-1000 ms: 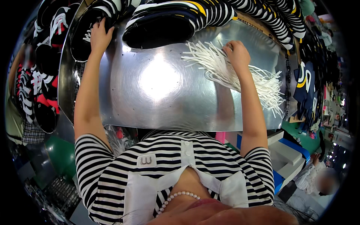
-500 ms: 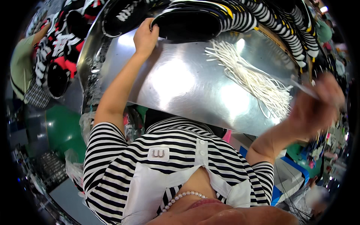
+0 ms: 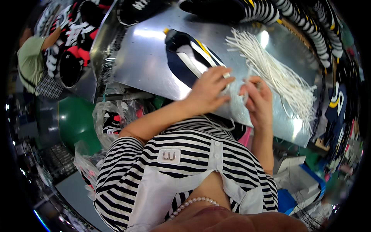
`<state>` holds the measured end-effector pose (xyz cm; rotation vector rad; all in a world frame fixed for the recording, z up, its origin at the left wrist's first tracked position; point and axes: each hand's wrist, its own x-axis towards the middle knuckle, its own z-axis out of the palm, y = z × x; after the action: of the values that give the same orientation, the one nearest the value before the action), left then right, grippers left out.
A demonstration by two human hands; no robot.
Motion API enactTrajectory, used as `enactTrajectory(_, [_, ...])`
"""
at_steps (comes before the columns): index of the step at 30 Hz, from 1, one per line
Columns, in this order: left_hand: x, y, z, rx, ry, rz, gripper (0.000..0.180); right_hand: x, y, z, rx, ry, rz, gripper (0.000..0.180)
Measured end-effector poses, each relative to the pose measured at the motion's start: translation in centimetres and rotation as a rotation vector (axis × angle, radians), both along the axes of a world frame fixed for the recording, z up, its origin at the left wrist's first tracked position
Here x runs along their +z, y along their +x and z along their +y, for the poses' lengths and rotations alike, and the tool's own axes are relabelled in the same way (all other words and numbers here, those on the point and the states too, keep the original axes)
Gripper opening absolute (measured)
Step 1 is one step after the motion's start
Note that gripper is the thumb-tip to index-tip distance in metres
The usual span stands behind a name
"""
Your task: The person threads white laces through the eyelets of a blue and yellow shoe by hand at a manufacturing station.
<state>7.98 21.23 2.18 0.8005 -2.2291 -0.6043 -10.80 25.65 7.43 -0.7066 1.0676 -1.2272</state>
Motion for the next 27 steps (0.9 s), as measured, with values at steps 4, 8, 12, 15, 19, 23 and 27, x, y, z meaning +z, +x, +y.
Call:
enactTrajectory(4, [4.1, 6.9, -2.9, 0.263, -0.135, -0.105, 0.026, -2.7, 1.2, -1.2, 0.046, 0.064, -0.089, 0.015])
enactTrajectory(8, [5.7, 9.3, -7.1, 0.185, -0.102, -0.478, 0.02, -4.9, 4.6, -5.1, 0.029, 0.012, -0.147, 0.013])
enactTrajectory(12, [5.8, 6.8, -10.6, -0.038, 0.593, -0.836, 0.047, -6.7, 5.4, -6.5, -0.015, -0.03, -0.061, 0.013])
enactTrajectory(15, [3.1, 5.5, -10.1, 0.016, 1.399, -0.583, 0.066, -6.9, 5.1, -6.7, -0.063, -0.093, 0.015, 0.013])
enactTrajectory(19, [2.4, 2.3, -7.7, 0.114, 1.635, 0.18, 0.055, -6.2, 3.8, -6.4, -0.13, -0.118, 0.012, 0.013])
enactTrajectory(23, [2.3, 1.4, -5.0, -0.002, 1.58, 0.465, 0.053, -3.3, 2.8, -4.4, -0.098, -0.087, 0.018, 0.012])
enactTrajectory(27, [3.4, 1.5, -4.7, 0.018, 1.339, 0.426, 0.054, -2.9, 2.9, -3.4, -0.016, -0.013, 0.032, 0.011])
